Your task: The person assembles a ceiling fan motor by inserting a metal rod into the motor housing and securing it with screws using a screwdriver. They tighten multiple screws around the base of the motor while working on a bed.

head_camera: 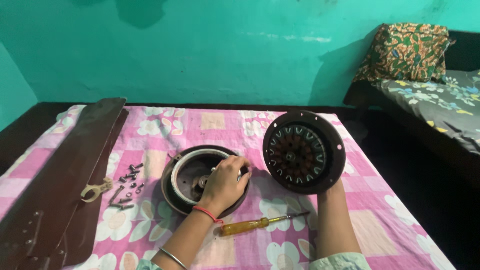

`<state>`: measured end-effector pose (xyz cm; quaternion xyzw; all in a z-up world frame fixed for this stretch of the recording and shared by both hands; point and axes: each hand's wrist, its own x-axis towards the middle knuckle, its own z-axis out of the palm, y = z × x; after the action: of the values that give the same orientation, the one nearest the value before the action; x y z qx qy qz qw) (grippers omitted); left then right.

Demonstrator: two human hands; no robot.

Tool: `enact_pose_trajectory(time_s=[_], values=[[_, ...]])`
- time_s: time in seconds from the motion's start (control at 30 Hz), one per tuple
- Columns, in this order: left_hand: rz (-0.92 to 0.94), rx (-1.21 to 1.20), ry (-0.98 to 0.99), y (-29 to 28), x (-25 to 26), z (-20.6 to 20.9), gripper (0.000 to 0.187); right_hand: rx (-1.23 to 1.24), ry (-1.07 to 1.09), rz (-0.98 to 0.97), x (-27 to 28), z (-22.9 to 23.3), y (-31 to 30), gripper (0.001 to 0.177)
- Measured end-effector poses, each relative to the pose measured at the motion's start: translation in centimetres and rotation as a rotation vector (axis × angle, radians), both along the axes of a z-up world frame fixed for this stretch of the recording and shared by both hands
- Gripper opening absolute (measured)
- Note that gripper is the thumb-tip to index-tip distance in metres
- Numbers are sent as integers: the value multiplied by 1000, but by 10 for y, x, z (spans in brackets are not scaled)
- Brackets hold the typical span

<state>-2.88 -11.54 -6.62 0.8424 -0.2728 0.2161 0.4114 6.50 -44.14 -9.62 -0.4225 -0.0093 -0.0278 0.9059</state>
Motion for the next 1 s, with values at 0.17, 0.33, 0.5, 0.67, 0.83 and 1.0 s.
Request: enact_pose_trajectory(time_s=[0.17, 0.33, 0.5, 0.67, 0.83, 1.0], values=[[74, -292, 31, 4, 10, 1, 23, -10, 177, 22, 7, 11, 7, 48], [269, -463, 37, 31, 18, 1, 23, 50, 302, -86, 6, 49, 53, 57], [356, -346, 0, 75, 2, 5, 27, -341, 211, -263, -24, 77, 118, 57], [283, -218, -132, 83, -22, 26, 37, -446, 4, -237, -50, 104, 150, 59], [142, -97, -370, 61, -29, 60, 60, -463, -213, -228, -70, 117, 182, 56], [21, -37, -80, 38, -29, 97, 53, -554, -273, -176, -87, 126, 212, 57]])
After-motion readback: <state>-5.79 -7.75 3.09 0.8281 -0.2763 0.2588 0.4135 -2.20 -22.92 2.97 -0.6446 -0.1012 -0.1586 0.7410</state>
